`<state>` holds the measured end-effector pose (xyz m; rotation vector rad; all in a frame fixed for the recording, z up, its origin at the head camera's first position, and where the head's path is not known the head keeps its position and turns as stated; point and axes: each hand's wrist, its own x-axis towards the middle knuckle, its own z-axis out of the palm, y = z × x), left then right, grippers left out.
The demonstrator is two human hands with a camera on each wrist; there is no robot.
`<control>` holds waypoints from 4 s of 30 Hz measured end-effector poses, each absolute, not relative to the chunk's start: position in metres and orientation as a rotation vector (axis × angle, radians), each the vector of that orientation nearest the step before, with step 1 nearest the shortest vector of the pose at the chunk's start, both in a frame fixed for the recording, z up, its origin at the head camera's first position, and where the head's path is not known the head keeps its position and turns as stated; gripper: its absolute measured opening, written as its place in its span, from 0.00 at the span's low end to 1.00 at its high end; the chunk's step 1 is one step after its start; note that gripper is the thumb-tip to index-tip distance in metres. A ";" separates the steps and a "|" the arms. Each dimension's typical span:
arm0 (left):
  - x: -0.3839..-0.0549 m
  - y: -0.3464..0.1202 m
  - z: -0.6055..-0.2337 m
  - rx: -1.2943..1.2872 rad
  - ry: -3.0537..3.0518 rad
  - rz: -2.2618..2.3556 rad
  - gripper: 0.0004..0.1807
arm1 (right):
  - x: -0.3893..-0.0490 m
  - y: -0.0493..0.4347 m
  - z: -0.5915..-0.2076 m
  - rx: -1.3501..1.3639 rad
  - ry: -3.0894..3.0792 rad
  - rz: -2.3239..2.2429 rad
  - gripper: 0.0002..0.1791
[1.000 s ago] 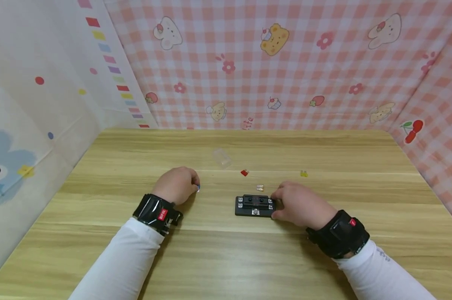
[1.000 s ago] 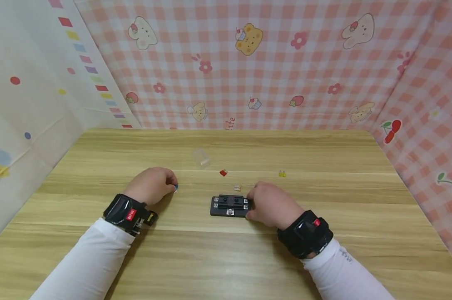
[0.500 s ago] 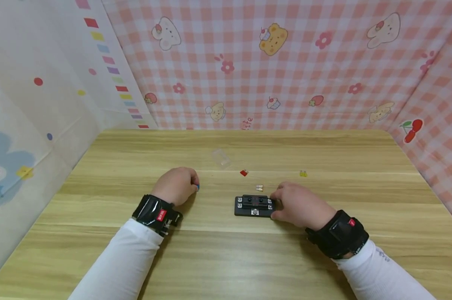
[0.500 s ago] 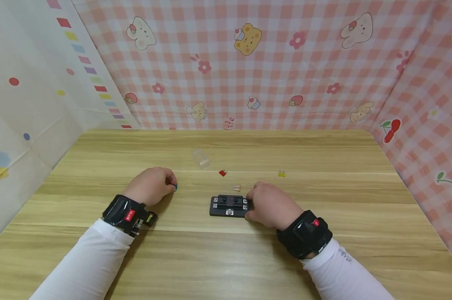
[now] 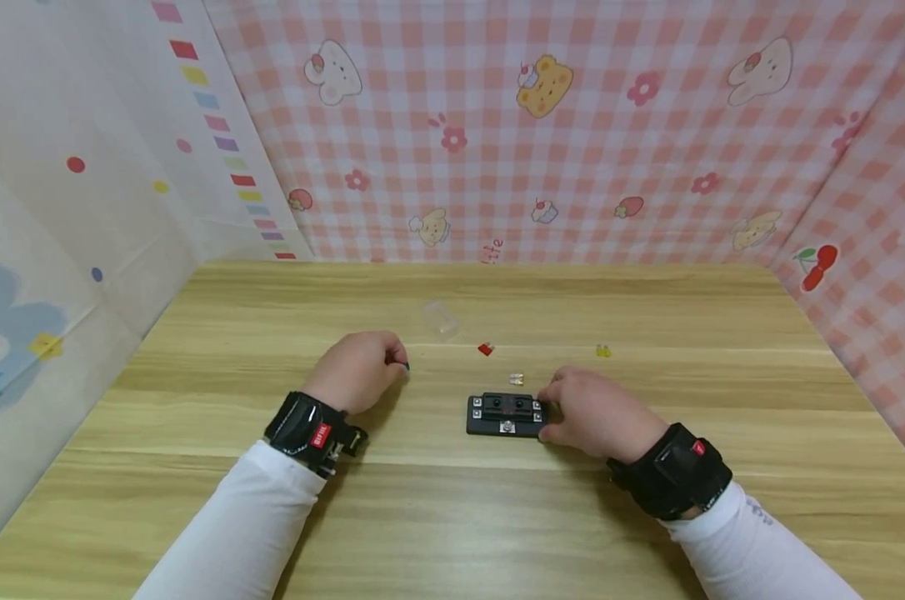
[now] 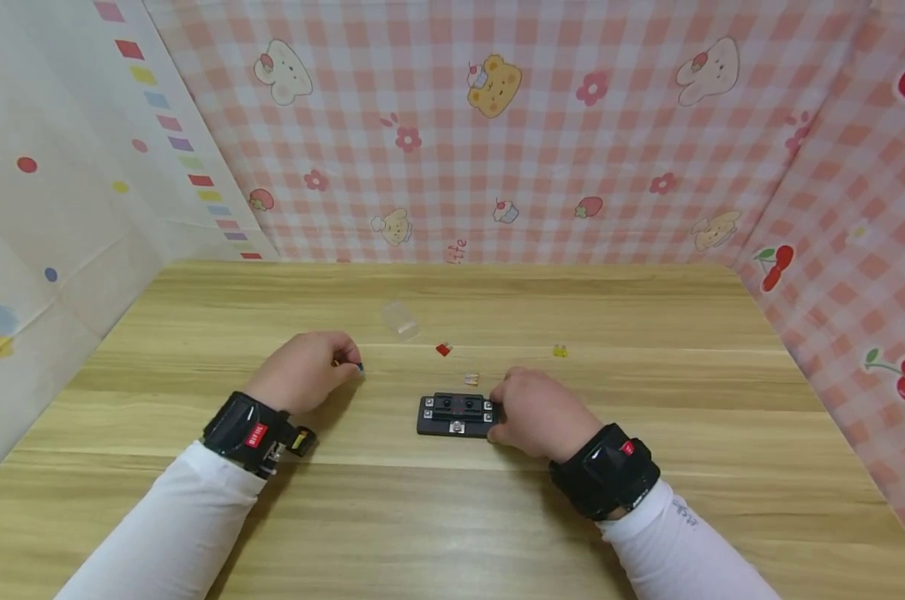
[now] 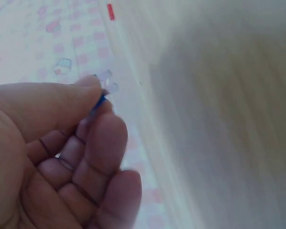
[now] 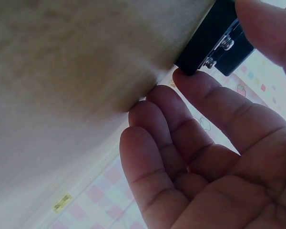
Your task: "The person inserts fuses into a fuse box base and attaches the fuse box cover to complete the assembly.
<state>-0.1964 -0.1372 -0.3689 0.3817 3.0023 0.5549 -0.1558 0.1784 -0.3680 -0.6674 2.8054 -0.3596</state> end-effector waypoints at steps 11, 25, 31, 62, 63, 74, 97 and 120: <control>-0.189 -0.113 -0.365 0.481 2.974 0.725 0.03 | -0.155 0.177 -0.368 -0.647 2.804 -0.358 0.26; -0.174 -0.063 -0.367 0.728 2.926 0.751 0.05 | -0.155 0.176 -0.368 -0.633 2.802 -0.375 0.25; -0.171 -0.051 -0.367 0.757 2.927 0.699 0.06 | -0.155 0.176 -0.370 -0.641 2.800 -0.384 0.24; -0.168 -0.044 -0.373 0.785 3.003 0.595 0.05 | -0.155 0.176 -0.368 -0.670 2.806 -0.384 0.23; -0.168 -0.044 -0.373 0.787 3.004 0.593 0.05 | -0.155 0.176 -0.368 -0.673 2.808 -0.383 0.23; -0.168 -0.044 -0.374 0.809 3.007 0.566 0.04 | -0.153 0.176 -0.368 -0.731 2.830 -0.340 0.21; -0.168 -0.044 -0.374 0.814 3.011 0.583 0.03 | -0.154 0.176 -0.369 -0.730 2.835 -0.356 0.21; -0.166 -0.042 -0.373 0.795 3.020 0.587 0.04 | -0.152 0.176 -0.369 -0.752 2.846 -0.351 0.21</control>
